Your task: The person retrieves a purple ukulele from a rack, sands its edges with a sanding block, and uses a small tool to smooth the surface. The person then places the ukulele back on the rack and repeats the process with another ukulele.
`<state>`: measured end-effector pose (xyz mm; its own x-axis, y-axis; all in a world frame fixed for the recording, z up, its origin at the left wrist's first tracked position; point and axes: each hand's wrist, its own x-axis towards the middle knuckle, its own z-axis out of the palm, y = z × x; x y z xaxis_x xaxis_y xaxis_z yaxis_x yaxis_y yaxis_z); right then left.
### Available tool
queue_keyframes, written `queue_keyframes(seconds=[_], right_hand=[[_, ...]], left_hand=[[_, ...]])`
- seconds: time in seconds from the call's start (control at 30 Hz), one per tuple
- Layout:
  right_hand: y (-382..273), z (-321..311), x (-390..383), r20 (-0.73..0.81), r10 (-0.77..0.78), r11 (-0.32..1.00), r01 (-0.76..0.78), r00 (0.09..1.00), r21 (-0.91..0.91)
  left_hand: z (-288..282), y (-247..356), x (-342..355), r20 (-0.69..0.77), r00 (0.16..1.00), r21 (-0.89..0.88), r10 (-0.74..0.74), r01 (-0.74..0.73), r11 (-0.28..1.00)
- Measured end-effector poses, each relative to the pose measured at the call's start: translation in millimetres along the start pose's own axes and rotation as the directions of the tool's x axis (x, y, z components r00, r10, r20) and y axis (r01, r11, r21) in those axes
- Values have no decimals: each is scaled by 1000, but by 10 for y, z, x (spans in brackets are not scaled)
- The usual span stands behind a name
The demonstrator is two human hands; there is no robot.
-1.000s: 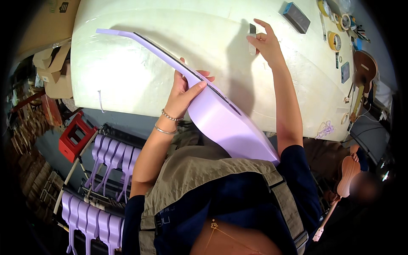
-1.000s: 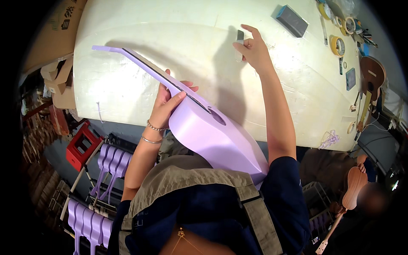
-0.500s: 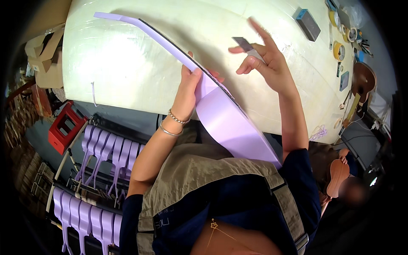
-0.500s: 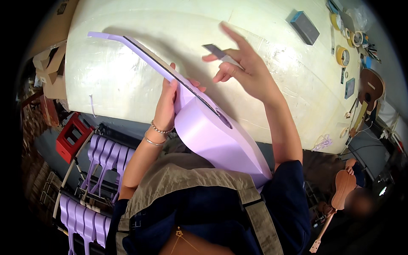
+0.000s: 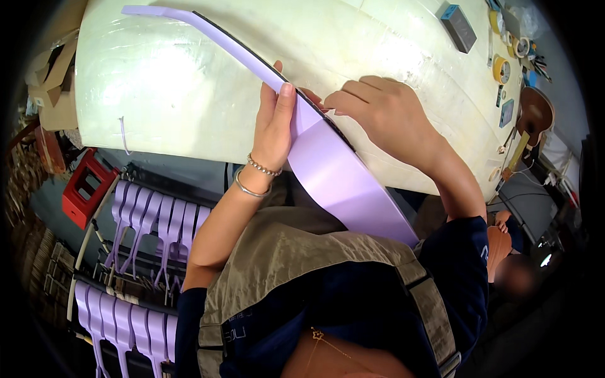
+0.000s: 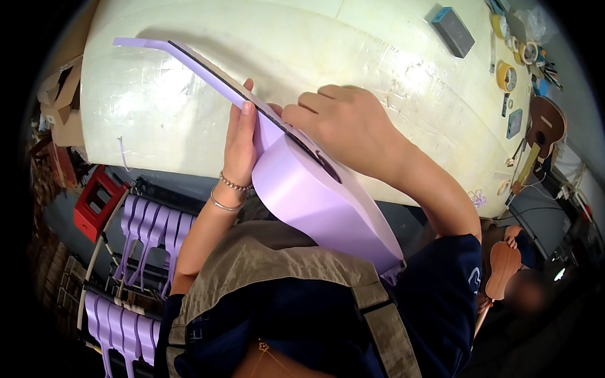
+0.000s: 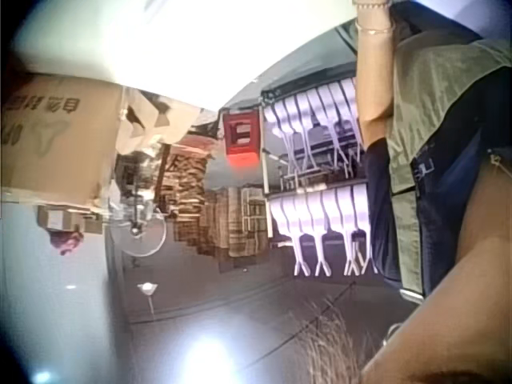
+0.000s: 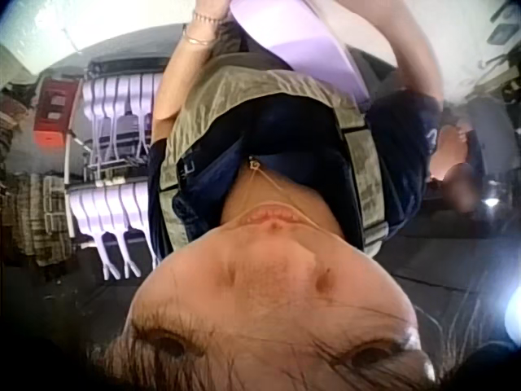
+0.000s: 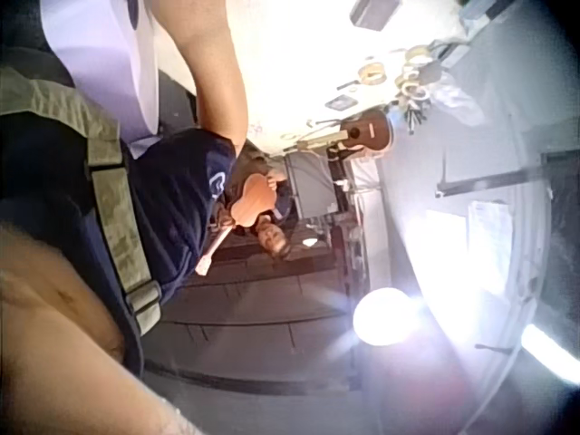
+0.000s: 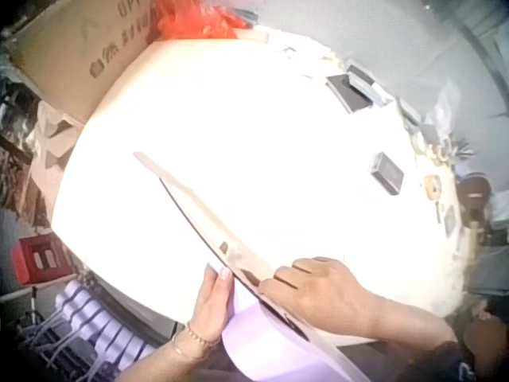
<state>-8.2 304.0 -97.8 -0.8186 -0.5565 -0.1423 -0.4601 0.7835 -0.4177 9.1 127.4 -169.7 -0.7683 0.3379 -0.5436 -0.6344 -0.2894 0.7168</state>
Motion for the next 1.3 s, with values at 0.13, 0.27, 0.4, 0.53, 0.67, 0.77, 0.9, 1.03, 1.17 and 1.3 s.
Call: queue_keyframes(seconds=[0.13, 0.27, 0.4, 0.53, 0.67, 0.77, 0.9, 1.03, 1.17, 1.3], right_hand=[[-5, 65, 74, -98, -89, 994, 82, 991, -74], [-5, 80, 96, -105, -101, 992, 92, 989, -86], [6, 114, 112, -130, -123, 990, 113, 984, -84], [-19, 117, 138, -145, -128, 988, 113, 981, -103], [-49, 61, 129, -101, -127, 986, 114, 987, -121], [-34, 12, 135, -42, -136, 984, 130, 990, -123], [-18, 86, 187, -95, -107, 992, 99, 990, -84], [-37, 19, 150, -25, -113, 987, 109, 993, -118], [-50, -67, 86, 82, -118, 981, 129, 990, -145], [-22, -7, 141, -25, -136, 984, 132, 990, -120]], left_hand=[[-9, -14, 28, -33, 998, 52, 59, -57, 997], [-10, -15, 21, -33, 998, 14, 51, -51, 999], [-7, -26, 25, -34, 998, -2, 54, -54, 999], [3, -12, 24, -35, 998, -16, 49, -49, 999], [-18, -26, 21, -23, 998, -4, 56, -56, 998], [-19, -38, 25, -19, 998, 0, 64, -64, 998], [1, -37, 24, -56, 995, 37, 83, -81, 996], [-33, -73, 48, -13, 997, -10, 70, -70, 997], [11, -41, 23, -13, 999, -89, 39, -40, 995], [-9, -57, 36, -6, 998, -57, 58, -58, 997]])
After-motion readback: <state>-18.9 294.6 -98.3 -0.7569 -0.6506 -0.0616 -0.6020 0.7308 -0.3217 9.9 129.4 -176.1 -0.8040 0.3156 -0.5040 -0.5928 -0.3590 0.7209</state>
